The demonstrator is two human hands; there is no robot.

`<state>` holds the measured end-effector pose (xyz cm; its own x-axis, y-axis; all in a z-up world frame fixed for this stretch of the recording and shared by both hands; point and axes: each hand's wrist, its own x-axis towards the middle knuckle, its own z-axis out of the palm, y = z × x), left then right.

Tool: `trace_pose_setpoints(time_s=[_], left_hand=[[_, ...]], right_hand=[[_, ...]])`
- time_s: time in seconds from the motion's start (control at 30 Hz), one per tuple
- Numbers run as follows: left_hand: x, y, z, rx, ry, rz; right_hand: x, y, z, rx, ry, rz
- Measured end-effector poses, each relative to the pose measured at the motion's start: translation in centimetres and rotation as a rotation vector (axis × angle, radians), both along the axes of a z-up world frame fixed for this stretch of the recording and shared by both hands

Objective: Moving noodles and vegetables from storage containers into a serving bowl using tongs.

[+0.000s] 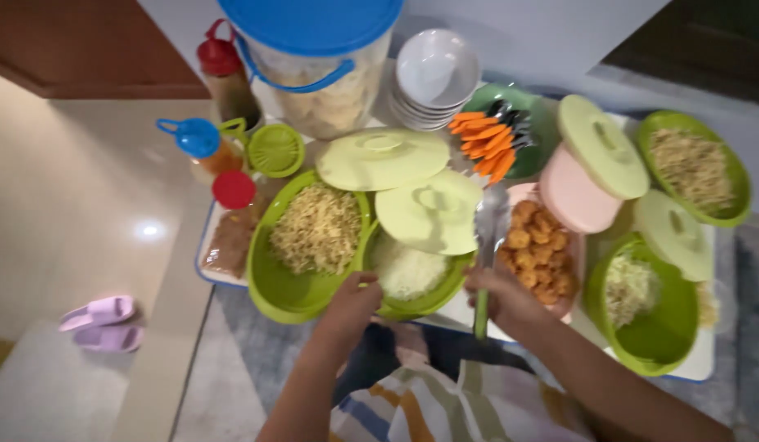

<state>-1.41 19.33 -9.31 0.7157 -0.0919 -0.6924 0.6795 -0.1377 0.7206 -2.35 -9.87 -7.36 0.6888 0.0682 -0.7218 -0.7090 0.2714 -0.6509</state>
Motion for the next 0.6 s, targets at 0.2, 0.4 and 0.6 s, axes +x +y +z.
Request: trace_pose_setpoints(time_s=[0.2, 0.4, 0.6], left_hand=[[2.5, -1.1, 9.2, -0.219, 0.102, 0.009], [4.3, -5.7, 8.4, -0.240, 0.069, -0.117], [6.0, -4.8, 6.6, -0.214, 0.079, 0.176]], right_hand=[[2.9, 4.4, 3.1, 0.020, 0.016, -0.072], [3.7, 9.4, 3.8, -0.044, -0.128, 0.059], [3.7, 8.9, 5.8, 0.243, -0.139, 0.336]])
